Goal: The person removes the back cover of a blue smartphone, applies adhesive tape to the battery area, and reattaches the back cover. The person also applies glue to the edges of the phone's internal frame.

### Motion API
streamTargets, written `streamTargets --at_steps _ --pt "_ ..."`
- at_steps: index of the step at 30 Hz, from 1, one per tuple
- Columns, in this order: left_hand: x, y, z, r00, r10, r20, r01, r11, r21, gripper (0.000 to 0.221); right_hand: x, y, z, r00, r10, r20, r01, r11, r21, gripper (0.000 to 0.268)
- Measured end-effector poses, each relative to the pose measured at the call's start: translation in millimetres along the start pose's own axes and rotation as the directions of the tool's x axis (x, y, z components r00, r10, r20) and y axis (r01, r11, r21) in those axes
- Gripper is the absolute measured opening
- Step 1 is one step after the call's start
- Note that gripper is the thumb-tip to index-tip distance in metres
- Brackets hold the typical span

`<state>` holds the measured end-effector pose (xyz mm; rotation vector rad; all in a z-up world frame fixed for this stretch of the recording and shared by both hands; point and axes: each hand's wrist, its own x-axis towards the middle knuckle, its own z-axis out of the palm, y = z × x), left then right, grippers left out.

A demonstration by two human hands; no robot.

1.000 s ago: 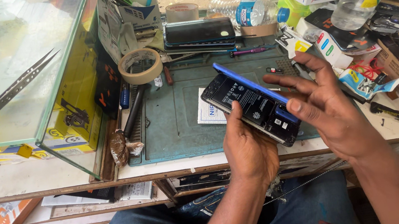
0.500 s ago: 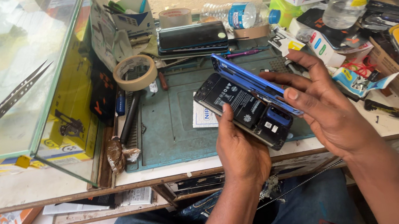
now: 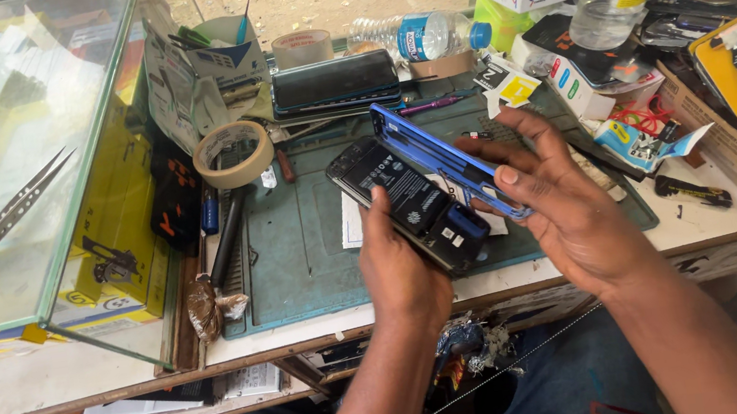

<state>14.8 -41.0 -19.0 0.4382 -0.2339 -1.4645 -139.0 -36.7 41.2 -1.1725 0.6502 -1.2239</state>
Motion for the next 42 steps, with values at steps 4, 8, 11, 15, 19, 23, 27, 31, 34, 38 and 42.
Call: streamTargets --at_steps 4,8,11,15,19,23,27,31,34,38,42 --pt "6.1 9.8 0.0 0.994 0.012 -0.111 0.004 0.99 0.141 0.038 -1.3 5.8 -0.2 0.998 0.006 -0.07 -0.005 1.0 0.014 0.055" --pt "8.4 20.6 2.6 0.997 0.031 -0.064 -0.012 0.961 0.276 0.038 -3.6 10.4 -0.9 0.996 0.007 -0.094 -0.005 1.0 0.024 0.052" --pt "16.5 26.7 4.1 0.997 0.009 -0.083 0.023 0.924 0.382 0.037 -3.2 13.4 0.3 0.998 -0.017 -0.06 0.017 1.0 0.007 0.052" --pt "32.4 26.0 -1.2 1.0 0.011 0.023 -0.021 0.869 0.495 0.034 -4.1 16.3 1.4 0.999 -0.052 -0.011 0.051 0.994 -0.093 0.054" --pt "49.2 30.2 -9.3 0.999 -0.004 0.044 -0.025 0.758 0.652 0.03 0.4 17.7 1.6 0.999 -0.01 -0.052 0.001 0.984 -0.179 0.057" --pt "62.0 28.6 -16.1 0.989 0.112 0.1 -0.147 0.582 0.8 0.034 2.9 25.4 1.8 0.999 -0.019 -0.047 0.008 0.974 -0.227 0.06" --pt "61.5 34.8 -13.5 0.944 0.296 0.148 -0.241 0.308 0.92 0.072 4.8 38.2 2.5 0.994 -0.112 0.005 0.107 0.938 -0.329 0.067" --pt "52.3 48.3 0.7 0.93 0.324 0.175 -0.215 0.089 0.973 0.087 4.8 47.3 4.1 0.978 -0.207 0.026 0.192 0.845 -0.499 0.073" --pt "45.1 56.0 11.9 0.949 0.288 0.126 -0.145 0.046 0.988 0.088 3.7 51.4 4.8 0.956 -0.28 0.084 0.275 0.764 -0.584 0.075" --pt "41.1 62.1 16.3 0.93 0.309 0.198 -0.171 -0.113 0.979 0.076 1.6 54.5 7.9 0.952 -0.293 0.085 0.275 0.705 -0.654 0.078" --pt "44.0 67.5 7.0 0.886 0.328 0.329 -0.243 -0.278 0.929 0.058 0.9 57.7 13.6 0.941 -0.321 0.108 0.303 0.653 -0.694 0.081"
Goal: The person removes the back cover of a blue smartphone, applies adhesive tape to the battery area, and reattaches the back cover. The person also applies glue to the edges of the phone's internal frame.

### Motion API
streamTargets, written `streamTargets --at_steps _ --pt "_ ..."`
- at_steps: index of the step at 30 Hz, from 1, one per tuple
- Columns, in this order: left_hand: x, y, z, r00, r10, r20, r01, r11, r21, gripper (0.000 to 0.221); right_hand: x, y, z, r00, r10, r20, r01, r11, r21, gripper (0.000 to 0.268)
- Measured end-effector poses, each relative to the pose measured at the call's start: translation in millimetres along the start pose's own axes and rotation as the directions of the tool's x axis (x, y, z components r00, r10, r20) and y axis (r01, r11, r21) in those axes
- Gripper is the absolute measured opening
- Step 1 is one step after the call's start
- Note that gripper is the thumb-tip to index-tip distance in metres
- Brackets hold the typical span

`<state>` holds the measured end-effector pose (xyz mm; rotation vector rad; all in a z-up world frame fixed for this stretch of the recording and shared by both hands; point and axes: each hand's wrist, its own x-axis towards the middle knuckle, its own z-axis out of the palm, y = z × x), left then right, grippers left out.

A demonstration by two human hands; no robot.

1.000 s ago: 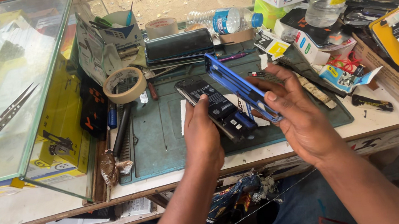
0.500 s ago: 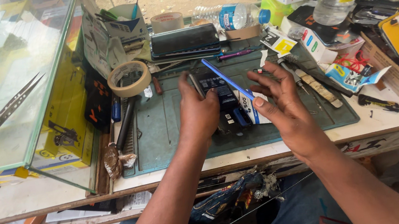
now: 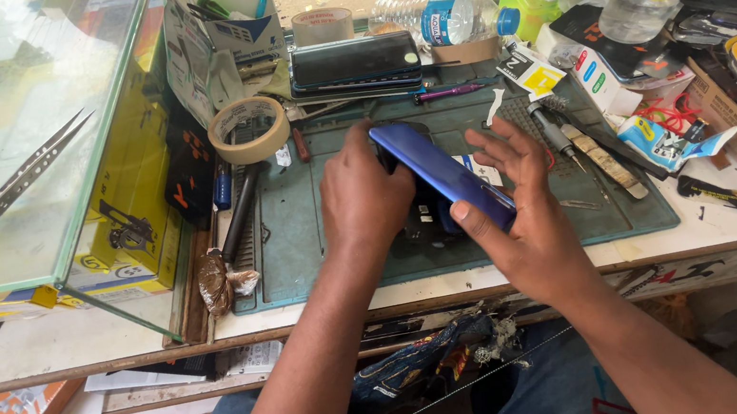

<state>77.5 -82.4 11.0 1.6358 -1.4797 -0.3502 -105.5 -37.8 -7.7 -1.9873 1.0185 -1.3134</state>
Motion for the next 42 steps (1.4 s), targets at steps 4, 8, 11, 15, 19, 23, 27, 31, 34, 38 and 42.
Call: streamTargets --at_steps 4,8,11,15,19,23,27,31,34,38,42 --pt "-1.3 -11.1 3.3 0.995 0.091 -0.044 -0.09 0.996 0.028 0.042 -3.5 -5.6 3.9 0.998 -0.058 -0.006 0.058 0.995 -0.086 0.086" --pt "-1.2 -15.5 5.0 0.983 0.154 -0.102 -0.15 0.987 0.049 0.043 -5.4 -10.6 6.2 0.995 -0.098 -0.006 0.096 0.981 -0.166 0.089" --pt "-1.8 -14.9 1.2 0.98 0.163 -0.117 -0.155 0.985 0.073 0.052 -5.7 -13.0 7.9 0.993 -0.122 -0.007 0.118 0.971 -0.207 0.092" --pt "-1.9 -18.0 -8.8 0.983 0.179 -0.048 -0.174 0.98 0.096 0.068 -6.8 -15.1 9.7 0.989 -0.145 -0.021 0.136 0.96 -0.244 0.092" --pt "0.2 -31.2 -27.6 0.977 0.21 0.026 -0.211 0.969 0.13 0.061 -6.1 -17.2 8.1 0.989 -0.145 0.001 0.14 0.953 -0.268 0.094" --pt "-1.0 -30.0 -41.1 0.974 0.219 0.065 -0.227 0.953 0.2 0.055 -2.8 -20.1 9.2 0.993 -0.116 0.029 0.119 0.94 -0.321 0.101" --pt "-14.0 -14.4 -46.8 0.978 0.179 0.107 -0.193 0.971 0.143 0.053 -1.0 -23.1 10.7 0.989 -0.142 0.046 0.148 0.901 -0.408 0.112" --pt "-20.3 -8.7 -44.2 0.973 0.203 0.109 -0.213 0.973 0.085 0.058 0.6 -24.9 7.6 0.993 -0.073 0.089 0.1 0.931 -0.35 0.12" --pt "-17.7 -11.4 -40.9 0.97 0.227 0.089 -0.233 0.97 0.068 0.056 1.0 -25.2 1.7 0.993 -0.067 0.095 0.088 0.967 -0.241 0.116" --pt "-15.7 -14.1 -36.3 0.965 0.248 0.08 -0.255 0.963 0.086 0.05 0.4 -21.4 -4.5 0.997 -0.008 0.072 0.01 1.0 -0.029 0.091" --pt "-13.9 -6.8 -31.8 0.979 0.142 0.145 -0.149 0.988 0.038 0.041 2.1 -18.7 -11.2 0.996 0.047 0.08 -0.055 0.994 0.095 0.083"
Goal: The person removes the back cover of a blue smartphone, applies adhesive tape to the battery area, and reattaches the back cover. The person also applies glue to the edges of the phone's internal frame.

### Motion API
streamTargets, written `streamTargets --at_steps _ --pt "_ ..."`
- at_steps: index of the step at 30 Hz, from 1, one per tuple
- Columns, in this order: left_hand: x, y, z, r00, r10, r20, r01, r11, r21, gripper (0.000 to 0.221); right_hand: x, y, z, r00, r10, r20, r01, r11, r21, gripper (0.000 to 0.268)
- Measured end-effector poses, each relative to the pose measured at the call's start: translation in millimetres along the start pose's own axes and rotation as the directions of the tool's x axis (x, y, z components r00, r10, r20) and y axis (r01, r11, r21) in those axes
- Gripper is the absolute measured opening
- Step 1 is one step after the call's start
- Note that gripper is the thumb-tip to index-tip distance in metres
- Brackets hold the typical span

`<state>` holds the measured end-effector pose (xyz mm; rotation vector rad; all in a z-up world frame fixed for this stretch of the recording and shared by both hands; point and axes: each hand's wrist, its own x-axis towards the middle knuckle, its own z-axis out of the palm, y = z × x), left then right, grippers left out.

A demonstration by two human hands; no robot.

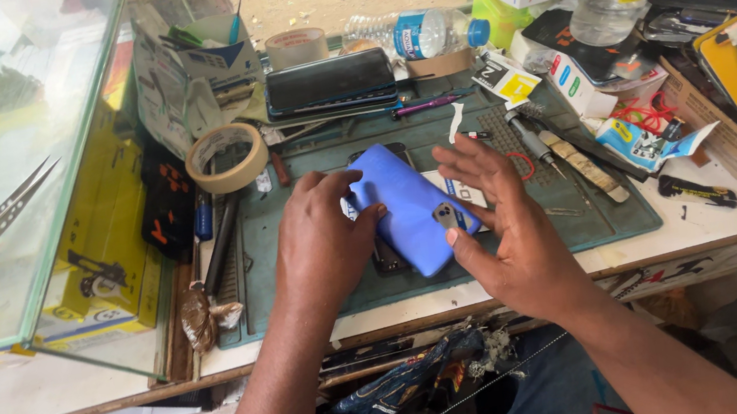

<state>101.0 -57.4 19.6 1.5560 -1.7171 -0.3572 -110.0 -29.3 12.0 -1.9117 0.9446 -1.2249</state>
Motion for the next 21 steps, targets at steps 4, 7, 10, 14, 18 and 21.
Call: streamTargets --at_steps 4,7,10,14,18,21 --pt "2.7 11.8 3.0 1.0 0.003 0.0 -0.003 1.0 -0.012 0.04 -1.0 4.7 -4.9 1.0 -0.027 0.014 0.026 0.994 0.11 0.082" --pt "3.3 23.0 3.9 1.0 0.001 0.003 -0.001 1.0 0.018 0.043 -2.7 6.9 -7.3 0.999 -0.047 0.019 0.044 0.993 0.108 0.084" --pt "2.2 34.9 5.7 1.0 0.013 0.002 -0.013 0.997 0.081 0.045 -3.3 6.8 -10.8 0.999 -0.041 0.025 0.038 0.992 0.118 0.085" --pt "-2.2 45.6 12.9 0.994 0.104 -0.025 -0.097 0.976 0.194 0.046 -2.7 7.8 -15.1 1.0 -0.014 0.024 0.011 0.992 0.13 0.083" --pt "-6.0 51.4 17.7 0.997 0.072 0.017 -0.074 0.97 0.23 0.045 -2.6 10.1 -16.1 0.999 -0.034 0.033 0.027 0.984 0.177 0.076" --pt "-12.4 55.0 16.8 0.995 0.096 0.024 -0.099 0.973 0.207 0.05 -0.9 12.5 -19.0 1.0 -0.003 0.03 -0.003 0.981 0.195 0.072"
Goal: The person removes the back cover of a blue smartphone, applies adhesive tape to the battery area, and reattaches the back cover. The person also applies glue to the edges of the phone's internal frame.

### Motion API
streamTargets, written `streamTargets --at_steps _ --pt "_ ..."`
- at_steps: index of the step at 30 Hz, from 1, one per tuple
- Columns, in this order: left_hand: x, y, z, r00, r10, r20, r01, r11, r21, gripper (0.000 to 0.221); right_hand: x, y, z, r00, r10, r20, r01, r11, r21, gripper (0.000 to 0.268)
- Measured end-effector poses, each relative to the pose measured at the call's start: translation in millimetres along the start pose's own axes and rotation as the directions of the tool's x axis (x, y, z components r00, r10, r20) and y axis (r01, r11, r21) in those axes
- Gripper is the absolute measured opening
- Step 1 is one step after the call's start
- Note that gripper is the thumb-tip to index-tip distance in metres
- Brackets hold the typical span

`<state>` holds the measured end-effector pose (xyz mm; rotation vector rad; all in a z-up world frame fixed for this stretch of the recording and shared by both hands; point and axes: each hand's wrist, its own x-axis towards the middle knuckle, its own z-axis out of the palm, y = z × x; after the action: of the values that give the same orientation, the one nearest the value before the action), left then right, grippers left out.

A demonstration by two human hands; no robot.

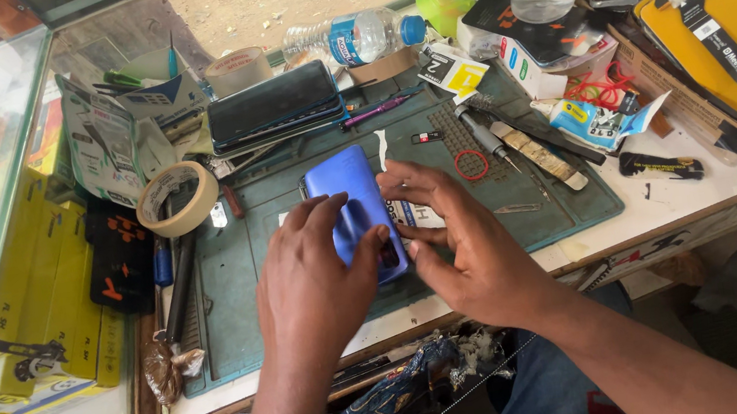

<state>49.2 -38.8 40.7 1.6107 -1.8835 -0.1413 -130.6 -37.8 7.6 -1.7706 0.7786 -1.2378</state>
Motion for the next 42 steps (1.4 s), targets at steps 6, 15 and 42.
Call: streamTargets --at_steps 6,15,42 --pt "-13.5 13.0 10.4 0.999 0.044 -0.028 -0.042 0.996 0.079 0.083 5.1 2.4 -10.1 0.999 0.035 -0.008 -0.035 0.996 -0.08 0.063" --pt "-20.7 41.0 26.1 0.996 -0.087 -0.018 0.089 0.971 0.22 0.115 1.5 2.3 -31.1 0.997 0.078 -0.008 -0.079 0.993 -0.091 0.051" --pt "5.2 -39.3 -20.7 0.92 0.297 0.255 -0.294 0.955 -0.051 0.107 -2.5 22.2 -36.2 0.99 0.141 -0.014 -0.14 0.99 0.033 0.012"
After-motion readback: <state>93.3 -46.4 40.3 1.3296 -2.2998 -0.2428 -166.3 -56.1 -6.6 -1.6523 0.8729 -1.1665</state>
